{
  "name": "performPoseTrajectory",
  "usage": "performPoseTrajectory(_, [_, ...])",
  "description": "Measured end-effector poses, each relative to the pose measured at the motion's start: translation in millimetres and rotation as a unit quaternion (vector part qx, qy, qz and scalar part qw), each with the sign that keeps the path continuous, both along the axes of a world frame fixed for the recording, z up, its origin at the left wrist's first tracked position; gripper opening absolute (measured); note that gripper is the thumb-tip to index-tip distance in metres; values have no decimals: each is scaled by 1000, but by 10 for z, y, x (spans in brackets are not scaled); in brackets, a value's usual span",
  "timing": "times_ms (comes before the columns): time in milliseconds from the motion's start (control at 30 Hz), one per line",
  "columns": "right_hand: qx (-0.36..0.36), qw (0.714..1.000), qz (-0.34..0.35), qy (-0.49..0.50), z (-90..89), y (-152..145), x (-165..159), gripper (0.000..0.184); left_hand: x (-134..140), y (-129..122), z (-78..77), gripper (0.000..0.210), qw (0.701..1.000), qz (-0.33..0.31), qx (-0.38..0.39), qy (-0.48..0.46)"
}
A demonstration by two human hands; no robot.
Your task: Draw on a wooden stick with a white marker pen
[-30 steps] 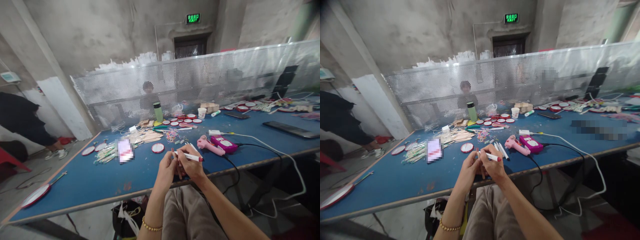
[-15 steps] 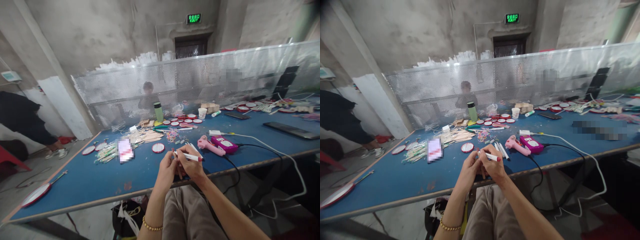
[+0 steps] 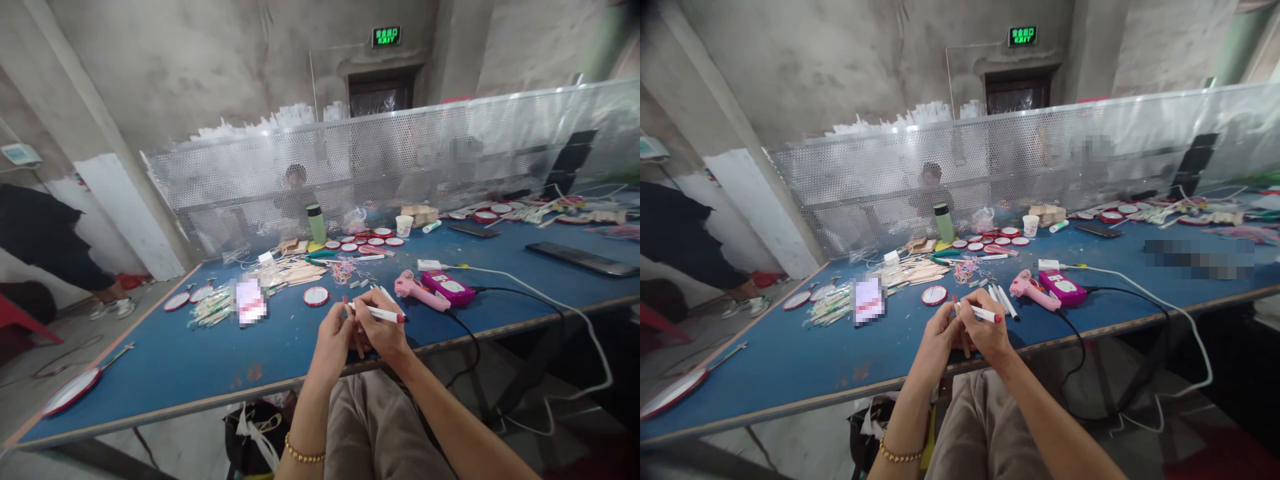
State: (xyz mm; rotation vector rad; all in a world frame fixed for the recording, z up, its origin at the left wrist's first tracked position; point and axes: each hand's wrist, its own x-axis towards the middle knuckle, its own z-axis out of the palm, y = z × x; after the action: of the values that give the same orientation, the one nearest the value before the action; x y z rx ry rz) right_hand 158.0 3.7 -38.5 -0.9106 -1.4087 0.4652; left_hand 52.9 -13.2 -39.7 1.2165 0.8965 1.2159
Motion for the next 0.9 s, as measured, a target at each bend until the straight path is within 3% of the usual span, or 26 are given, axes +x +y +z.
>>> performPoseTrajectory(267, [-2,1000,-2,24,-24,-4,7,21,-2,-34,50,38,1000,-11,-11,-11])
performPoseTrajectory(900, [-2,999,-7,37,-57,26,-2,19,-4,-12,9,42,1000,-3,-14,-21])
